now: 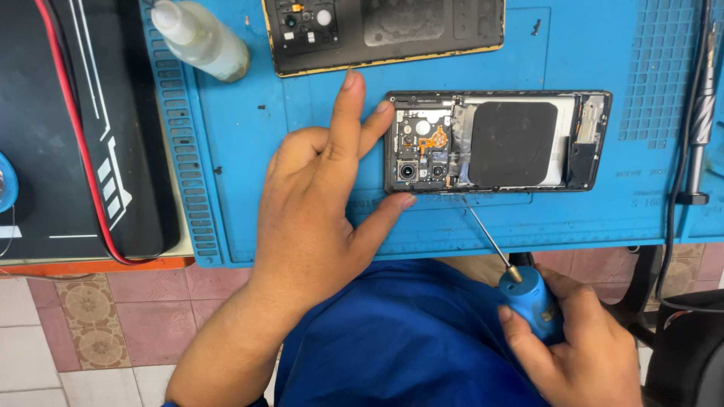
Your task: The person uses a blue electric screwdriver to remove screws from the edge of an opened smartphone lying on a blue repair mat, steadying the phone with the other hand and repositioning it to reach different screw points. Another disassembled phone rests nearby on the mat.
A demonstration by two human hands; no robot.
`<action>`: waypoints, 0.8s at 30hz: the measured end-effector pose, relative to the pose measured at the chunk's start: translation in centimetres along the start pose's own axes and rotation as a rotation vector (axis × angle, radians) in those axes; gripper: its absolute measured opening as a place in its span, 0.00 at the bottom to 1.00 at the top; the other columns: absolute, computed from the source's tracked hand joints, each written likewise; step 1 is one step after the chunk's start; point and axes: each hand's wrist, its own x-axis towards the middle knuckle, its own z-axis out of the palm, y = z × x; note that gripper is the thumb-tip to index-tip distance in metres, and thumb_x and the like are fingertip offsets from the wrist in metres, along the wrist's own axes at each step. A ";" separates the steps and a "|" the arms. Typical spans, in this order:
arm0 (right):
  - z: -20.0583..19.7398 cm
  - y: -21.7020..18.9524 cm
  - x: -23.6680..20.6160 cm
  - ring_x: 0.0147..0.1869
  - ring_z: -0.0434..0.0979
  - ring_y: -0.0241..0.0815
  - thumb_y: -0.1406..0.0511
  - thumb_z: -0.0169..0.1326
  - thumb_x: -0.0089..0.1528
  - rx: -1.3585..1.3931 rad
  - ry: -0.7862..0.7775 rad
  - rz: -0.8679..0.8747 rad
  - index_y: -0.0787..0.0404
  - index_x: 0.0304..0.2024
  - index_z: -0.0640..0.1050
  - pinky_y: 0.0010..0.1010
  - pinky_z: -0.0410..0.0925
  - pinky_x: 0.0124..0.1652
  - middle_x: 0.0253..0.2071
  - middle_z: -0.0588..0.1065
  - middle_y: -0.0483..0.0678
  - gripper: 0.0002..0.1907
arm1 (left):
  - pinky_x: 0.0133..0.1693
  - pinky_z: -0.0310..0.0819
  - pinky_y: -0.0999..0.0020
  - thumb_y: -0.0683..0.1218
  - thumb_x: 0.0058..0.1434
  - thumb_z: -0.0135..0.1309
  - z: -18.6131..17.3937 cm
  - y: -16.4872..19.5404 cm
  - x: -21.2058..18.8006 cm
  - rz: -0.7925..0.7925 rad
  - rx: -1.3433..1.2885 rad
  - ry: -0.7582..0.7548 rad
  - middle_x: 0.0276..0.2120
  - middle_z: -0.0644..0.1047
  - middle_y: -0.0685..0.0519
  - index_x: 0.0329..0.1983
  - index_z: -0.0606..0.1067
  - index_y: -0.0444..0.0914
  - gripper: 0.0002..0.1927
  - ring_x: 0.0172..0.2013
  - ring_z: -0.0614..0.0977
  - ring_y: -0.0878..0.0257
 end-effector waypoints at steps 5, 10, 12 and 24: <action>-0.4 0.0 0.1 0.30 0.84 0.45 0.59 0.69 0.52 -0.001 -0.002 0.073 0.69 0.53 0.76 0.34 0.74 0.32 0.34 0.80 0.58 0.31 | 0.56 0.67 0.65 0.46 0.58 0.70 0.0 0.2 0.2 -0.017 -0.027 -0.016 0.63 0.77 0.53 0.75 0.47 0.29 0.53 0.46 0.72 0.57; -0.2 -0.2 0.6 0.33 0.82 0.49 0.60 0.68 0.53 -0.054 0.109 -0.104 0.71 0.49 0.76 0.35 0.73 0.34 0.32 0.78 0.59 0.28 | 0.57 0.67 0.64 0.47 0.56 0.71 0.1 0.6 0.3 -0.030 0.005 -0.014 0.62 0.77 0.54 0.75 0.48 0.30 0.54 0.48 0.74 0.56; -0.2 -0.1 0.9 0.31 0.82 0.50 0.60 0.70 0.53 -0.117 0.116 -0.058 0.70 0.52 0.78 0.36 0.73 0.33 0.29 0.78 0.59 0.30 | 0.56 0.67 0.64 0.46 0.56 0.71 0.0 0.6 0.3 -0.031 0.001 -0.012 0.62 0.77 0.54 0.74 0.48 0.29 0.53 0.47 0.73 0.57; -0.1 0.3 1.1 0.36 0.83 0.47 0.61 0.71 0.54 -0.058 0.186 -0.132 0.71 0.47 0.77 0.34 0.74 0.37 0.38 0.80 0.59 0.26 | 0.57 0.67 0.64 0.47 0.58 0.71 0.1 0.6 0.2 -0.038 0.023 -0.016 0.63 0.77 0.56 0.75 0.48 0.30 0.53 0.48 0.74 0.57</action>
